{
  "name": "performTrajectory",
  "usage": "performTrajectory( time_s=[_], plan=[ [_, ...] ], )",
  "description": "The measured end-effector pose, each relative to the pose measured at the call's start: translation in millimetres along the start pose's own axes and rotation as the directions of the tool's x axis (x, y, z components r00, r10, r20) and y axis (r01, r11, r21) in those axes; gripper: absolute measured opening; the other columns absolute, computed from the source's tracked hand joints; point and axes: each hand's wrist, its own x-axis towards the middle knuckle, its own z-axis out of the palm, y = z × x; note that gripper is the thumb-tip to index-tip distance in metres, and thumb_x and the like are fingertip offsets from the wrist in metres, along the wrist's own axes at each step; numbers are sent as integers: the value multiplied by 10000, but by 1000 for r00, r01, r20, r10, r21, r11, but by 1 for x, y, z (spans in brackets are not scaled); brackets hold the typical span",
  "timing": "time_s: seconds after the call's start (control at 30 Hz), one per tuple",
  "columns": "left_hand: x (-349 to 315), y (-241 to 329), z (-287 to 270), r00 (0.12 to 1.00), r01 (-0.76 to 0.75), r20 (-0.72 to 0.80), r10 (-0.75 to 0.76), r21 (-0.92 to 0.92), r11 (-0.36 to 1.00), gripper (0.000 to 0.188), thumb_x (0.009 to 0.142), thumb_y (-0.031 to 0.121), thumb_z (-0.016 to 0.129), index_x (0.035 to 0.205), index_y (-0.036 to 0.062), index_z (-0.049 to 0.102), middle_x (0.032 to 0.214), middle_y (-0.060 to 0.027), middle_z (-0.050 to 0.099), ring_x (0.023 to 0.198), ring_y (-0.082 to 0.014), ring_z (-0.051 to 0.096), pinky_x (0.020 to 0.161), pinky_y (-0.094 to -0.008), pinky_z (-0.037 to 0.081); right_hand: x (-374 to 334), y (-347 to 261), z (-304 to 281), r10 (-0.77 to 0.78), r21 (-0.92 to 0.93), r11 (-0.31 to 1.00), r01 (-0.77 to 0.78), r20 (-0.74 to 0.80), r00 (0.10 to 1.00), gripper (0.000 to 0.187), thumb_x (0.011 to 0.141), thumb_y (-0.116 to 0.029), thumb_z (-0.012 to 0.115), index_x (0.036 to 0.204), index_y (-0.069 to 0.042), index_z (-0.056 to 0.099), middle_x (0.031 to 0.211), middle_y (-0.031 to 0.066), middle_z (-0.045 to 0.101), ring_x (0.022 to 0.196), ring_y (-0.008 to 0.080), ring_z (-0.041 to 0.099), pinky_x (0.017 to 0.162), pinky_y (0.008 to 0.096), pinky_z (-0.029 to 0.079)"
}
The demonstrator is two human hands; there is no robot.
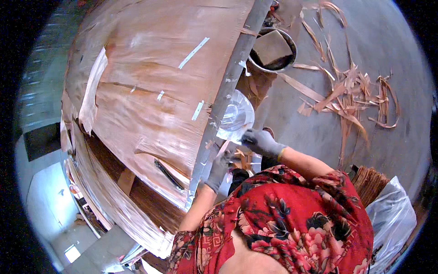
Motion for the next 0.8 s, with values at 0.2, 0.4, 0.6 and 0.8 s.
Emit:
performTrajectory(
  time_s=[0.2, 0.4, 0.6, 0.8],
  plan=[
    [56, 29, 44, 982, -58, 121, 145, -536, 842, 525, 941, 425, 396, 1236, -6, 447, 1161, -193, 557, 1085, -308, 534, 960, -399, 426, -69, 3, -74, 50, -57, 998, -34, 307, 951, 207, 787, -259, 590, 955, -139, 610, 919, 104, 630, 823, 354, 594, 684, 412, 476],
    [71, 28, 52, 965, 2, 223, 137, -530, 848, 235, 910, 140, 482, 1116, 51, 550, 1117, -134, 590, 988, -230, 588, 862, -359, 474, -155, 116, -135, 676, -623, 592, -511, 39, 736, 144, 759, -189, 617, 872, -100, 605, 884, 141, 633, 854, 341, 614, 677, 442, 488],
    [31, 64, 65, 953, -260, 303, -23, 853, 452, 490, 853, 382, 548, 1098, -42, 515, 963, -129, 635, 861, -183, 601, 771, -335, 472, -33, 13, -161, 97, -314, 934, -170, -234, 967, 224, 801, -197, 601, 1013, -123, 594, 995, 136, 596, 824, 360, 603, 699, 435, 490],
    [-32, 97, 59, 980, -191, 197, -28, 971, 147, 615, 819, 456, 498, 1176, -45, 469, 1049, -270, 588, 970, -375, 583, 875, -444, 428, 99, -47, -181, -160, -369, 929, 20, -353, 922, 139, 788, -169, 609, 905, -97, 626, 896, 115, 615, 814, 325, 606, 683, 398, 479]
  ],
)
